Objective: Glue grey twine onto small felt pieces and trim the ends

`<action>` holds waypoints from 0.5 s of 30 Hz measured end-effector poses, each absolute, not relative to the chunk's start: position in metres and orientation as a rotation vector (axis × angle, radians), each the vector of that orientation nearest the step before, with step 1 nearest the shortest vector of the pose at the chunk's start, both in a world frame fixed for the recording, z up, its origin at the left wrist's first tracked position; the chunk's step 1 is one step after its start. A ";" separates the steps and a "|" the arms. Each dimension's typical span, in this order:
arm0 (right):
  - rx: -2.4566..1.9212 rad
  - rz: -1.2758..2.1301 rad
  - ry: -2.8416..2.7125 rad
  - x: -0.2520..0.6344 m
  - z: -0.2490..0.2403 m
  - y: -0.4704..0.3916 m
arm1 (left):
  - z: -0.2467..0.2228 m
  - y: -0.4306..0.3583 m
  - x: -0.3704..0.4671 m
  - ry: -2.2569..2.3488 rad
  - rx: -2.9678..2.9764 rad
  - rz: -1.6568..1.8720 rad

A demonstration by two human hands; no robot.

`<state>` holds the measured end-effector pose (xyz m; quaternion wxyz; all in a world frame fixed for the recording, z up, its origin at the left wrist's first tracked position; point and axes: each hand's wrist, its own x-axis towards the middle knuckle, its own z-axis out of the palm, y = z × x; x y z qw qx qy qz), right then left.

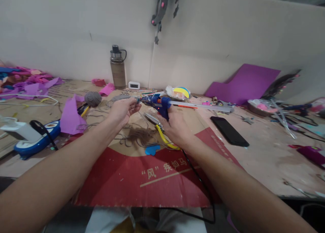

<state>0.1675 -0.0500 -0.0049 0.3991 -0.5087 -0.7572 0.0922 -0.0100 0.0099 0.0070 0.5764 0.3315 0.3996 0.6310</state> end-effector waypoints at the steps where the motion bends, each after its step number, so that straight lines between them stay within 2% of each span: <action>1: -1.275 0.231 -1.917 0.167 -0.005 -0.050 | 0.007 0.010 -0.010 0.933 0.779 1.475; 15: -1.277 0.220 -1.919 0.168 -0.003 -0.051 | 0.006 0.011 -0.012 0.926 0.796 1.476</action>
